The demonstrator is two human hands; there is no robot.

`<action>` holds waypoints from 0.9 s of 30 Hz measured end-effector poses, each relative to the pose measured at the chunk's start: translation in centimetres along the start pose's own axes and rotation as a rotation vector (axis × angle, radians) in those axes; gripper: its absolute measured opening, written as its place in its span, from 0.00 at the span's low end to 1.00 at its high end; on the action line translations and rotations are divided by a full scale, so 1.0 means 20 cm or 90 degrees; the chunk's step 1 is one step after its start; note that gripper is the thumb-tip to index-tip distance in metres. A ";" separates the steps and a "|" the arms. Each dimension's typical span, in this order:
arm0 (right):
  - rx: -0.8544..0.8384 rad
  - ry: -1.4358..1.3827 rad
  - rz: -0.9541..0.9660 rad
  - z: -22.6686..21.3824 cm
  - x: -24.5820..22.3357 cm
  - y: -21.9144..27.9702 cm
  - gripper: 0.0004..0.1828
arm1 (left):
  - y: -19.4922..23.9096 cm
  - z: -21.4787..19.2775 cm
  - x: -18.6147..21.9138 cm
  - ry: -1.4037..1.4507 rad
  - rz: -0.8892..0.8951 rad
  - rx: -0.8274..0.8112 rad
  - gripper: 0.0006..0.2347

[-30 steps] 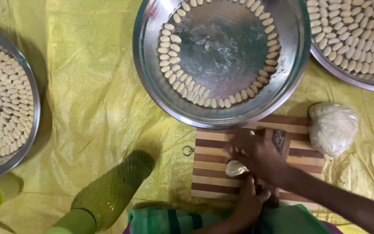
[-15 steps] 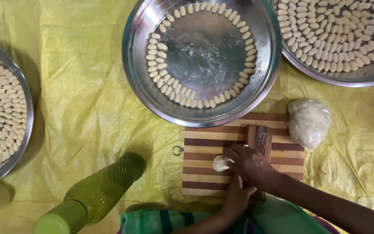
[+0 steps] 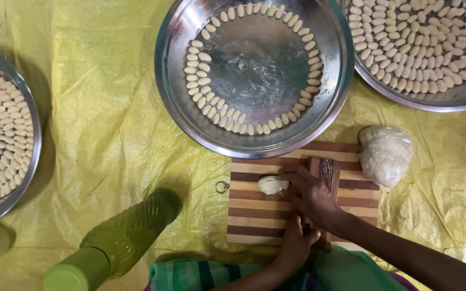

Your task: The person sits on a yellow tarp and repeatedly takes small pieces of dough, rolls them into balls, and presses them onto a ridged wooden board to create textured shapes. The finished pieces are placed in a circular pattern on a metal tray.

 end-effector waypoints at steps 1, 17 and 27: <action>-0.015 0.006 0.014 0.01 0.02 0.00 0.15 | 0.00 0.00 0.01 -0.004 0.014 0.002 0.22; -0.132 0.258 -0.283 0.15 -0.03 0.07 0.32 | 0.00 0.01 -0.05 -0.012 -0.067 0.002 0.23; -0.108 0.293 -0.172 0.09 -0.03 0.04 0.28 | -0.02 0.00 -0.08 -0.012 -0.006 0.014 0.21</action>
Point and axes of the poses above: each hand's wrist, its own y-axis away from the middle knuckle, its own z-axis out of the palm, x = y × z, the point moved 10 cm from there along -y, towards the middle knuckle, and after that the axes turned 5 degrees about x, right-handed, at the moved point
